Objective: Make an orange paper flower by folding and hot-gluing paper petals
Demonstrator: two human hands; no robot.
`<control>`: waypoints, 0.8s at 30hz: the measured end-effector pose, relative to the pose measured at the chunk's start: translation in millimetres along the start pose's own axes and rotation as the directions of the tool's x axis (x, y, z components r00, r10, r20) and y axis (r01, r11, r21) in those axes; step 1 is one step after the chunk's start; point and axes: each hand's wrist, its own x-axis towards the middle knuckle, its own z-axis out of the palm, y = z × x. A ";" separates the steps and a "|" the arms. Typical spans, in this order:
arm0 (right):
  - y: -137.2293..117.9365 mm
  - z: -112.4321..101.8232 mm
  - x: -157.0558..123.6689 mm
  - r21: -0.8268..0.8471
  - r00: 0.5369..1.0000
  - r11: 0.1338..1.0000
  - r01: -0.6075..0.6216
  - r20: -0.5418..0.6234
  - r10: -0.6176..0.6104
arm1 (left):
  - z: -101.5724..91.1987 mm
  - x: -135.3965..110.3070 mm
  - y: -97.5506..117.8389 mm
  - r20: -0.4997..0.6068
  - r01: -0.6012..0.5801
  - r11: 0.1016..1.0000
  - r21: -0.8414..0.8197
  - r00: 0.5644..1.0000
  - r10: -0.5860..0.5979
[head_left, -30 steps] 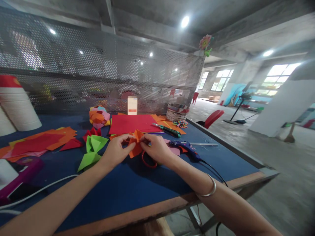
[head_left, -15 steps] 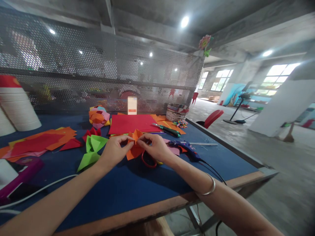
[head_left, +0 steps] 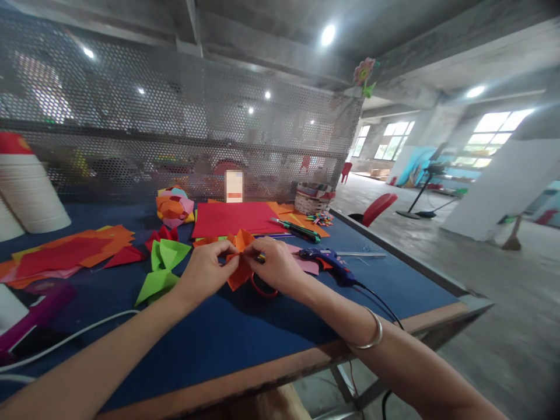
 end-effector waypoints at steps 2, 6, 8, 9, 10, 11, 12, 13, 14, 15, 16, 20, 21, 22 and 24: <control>0.1 1.2 -0.2 0.019 1.000 1.000 -0.019 0.002 0.019 | -0.2 -1.5 1.9 -0.015 -0.028 0.999 0.046 0.999 0.028; -1.5 4.7 -2.2 0.033 0.999 0.998 -0.046 0.007 0.046 | 0.0 -5.1 7.3 -0.042 -0.098 0.981 0.169 0.993 0.106; -2.9 6.6 -3.7 -0.006 1.000 1.000 -0.018 -0.007 0.018 | 0.7 -7.1 9.9 -0.048 -0.127 0.972 0.196 0.989 0.138; -3.4 7.4 -4.6 -0.031 1.000 1.000 0.006 -0.017 -0.006 | 1.1 -8.2 10.8 -0.050 -0.139 0.969 0.202 0.987 0.152; -3.9 8.1 -5.5 -0.052 0.999 0.998 0.036 -0.026 -0.037 | 1.4 -9.3 11.5 -0.051 -0.152 0.967 0.204 0.985 0.166; -4.1 8.7 -6.4 -0.070 0.997 0.995 0.068 -0.034 -0.071 | 1.6 -10.4 12.0 -0.050 -0.166 0.964 0.207 0.982 0.180; -4.3 9.1 -7.3 -0.084 0.993 0.991 0.103 -0.040 -0.107 | 1.8 -11.5 12.4 -0.046 -0.183 0.960 0.212 0.979 0.197; -4.2 9.4 -8.1 -0.097 0.989 0.986 0.138 -0.046 -0.143 | 1.8 -12.6 12.7 -0.039 -0.201 0.955 0.219 0.976 0.215; -4.1 9.6 -8.7 -0.108 0.983 0.979 0.172 -0.049 -0.178 | 1.6 -13.5 13.0 -0.027 -0.221 0.949 0.226 0.972 0.233; -3.8 9.8 -9.1 -0.113 0.977 0.973 0.200 -0.051 -0.206 | 1.3 -14.2 13.4 -0.016 -0.238 0.943 0.232 0.969 0.248; -3.5 9.9 -9.3 -0.112 0.973 0.969 0.219 -0.052 -0.226 | 0.9 -14.5 13.8 -0.008 -0.249 0.939 0.238 0.966 0.258; -2.0 9.6 -7.2 -0.060 0.978 0.978 0.198 -0.057 -0.201 | -1.0 -10.7 13.8 -0.034 -0.238 0.944 0.227 0.967 0.252; -1.9 9.1 -6.2 -0.035 0.984 0.985 0.168 -0.052 -0.170 | -1.6 -8.5 12.7 -0.055 -0.219 0.953 0.208 0.971 0.235; -2.1 8.2 -5.2 -0.004 0.991 0.992 0.126 -0.048 -0.126 | -2.4 -5.7 11.2 -0.078 -0.189 0.965 0.182 0.976 0.206; -3.6 5.5 -3.6 0.075 0.999 0.997 0.012 -0.040 -0.009 | -4.6 0.6 6.7 -0.133 -0.092 0.989 0.116 0.985 0.107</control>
